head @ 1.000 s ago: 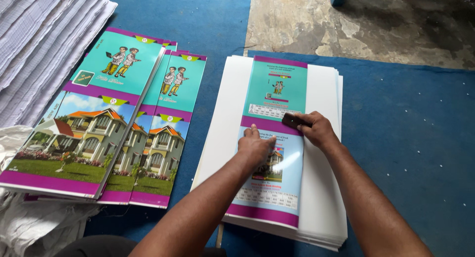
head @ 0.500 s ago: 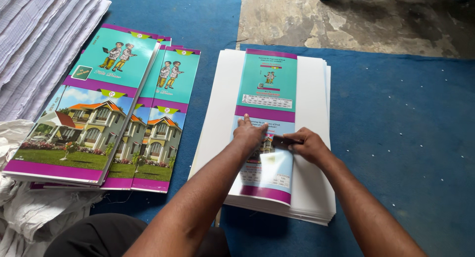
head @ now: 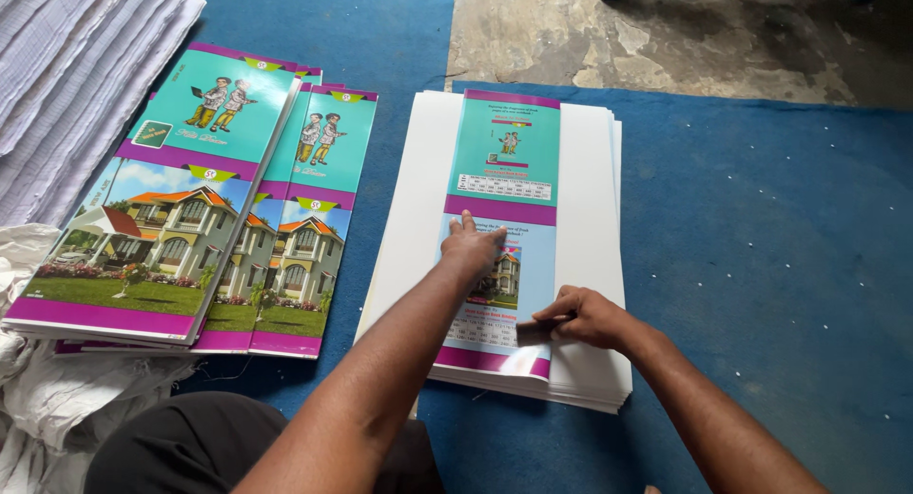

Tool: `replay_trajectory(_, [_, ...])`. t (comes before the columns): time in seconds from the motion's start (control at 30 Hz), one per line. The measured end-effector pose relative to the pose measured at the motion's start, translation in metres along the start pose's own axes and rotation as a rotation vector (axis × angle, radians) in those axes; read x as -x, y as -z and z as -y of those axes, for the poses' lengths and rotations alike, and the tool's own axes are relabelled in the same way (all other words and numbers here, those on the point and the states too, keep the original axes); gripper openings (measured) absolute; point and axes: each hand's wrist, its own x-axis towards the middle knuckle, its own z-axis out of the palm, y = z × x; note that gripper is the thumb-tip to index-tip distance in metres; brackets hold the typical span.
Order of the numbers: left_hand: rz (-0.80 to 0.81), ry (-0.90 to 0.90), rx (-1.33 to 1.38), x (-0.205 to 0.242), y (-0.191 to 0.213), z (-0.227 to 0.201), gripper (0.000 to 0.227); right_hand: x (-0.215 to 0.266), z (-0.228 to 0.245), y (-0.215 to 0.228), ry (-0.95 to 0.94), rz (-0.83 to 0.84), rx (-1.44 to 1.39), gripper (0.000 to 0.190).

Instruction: The person inserts a printed cover sheet into a stack of white paper, folds it over the spine, and presses the fold with a wooden tool to crease the binding. The person repeats this process for multiple booklets.

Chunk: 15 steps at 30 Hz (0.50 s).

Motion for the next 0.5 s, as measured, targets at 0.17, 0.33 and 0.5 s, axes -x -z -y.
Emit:
replay_trajectory(0.17, [-0.044,-0.031,0.033,0.005,-0.005,0.002,0.06,0.015,0.009,-0.003,-0.04,0.095,0.065,0.039])
replay_trajectory(0.33, [-0.082,-0.077,0.019,-0.002,-0.014,0.01,0.062,0.02,0.006,-0.007,-0.036,0.162,0.022,0.042])
replay_trajectory(0.5, [-0.18,-0.137,-0.037,0.001,-0.028,0.009,0.047,0.014,-0.006,-0.013,-0.066,0.194,0.016,0.043])
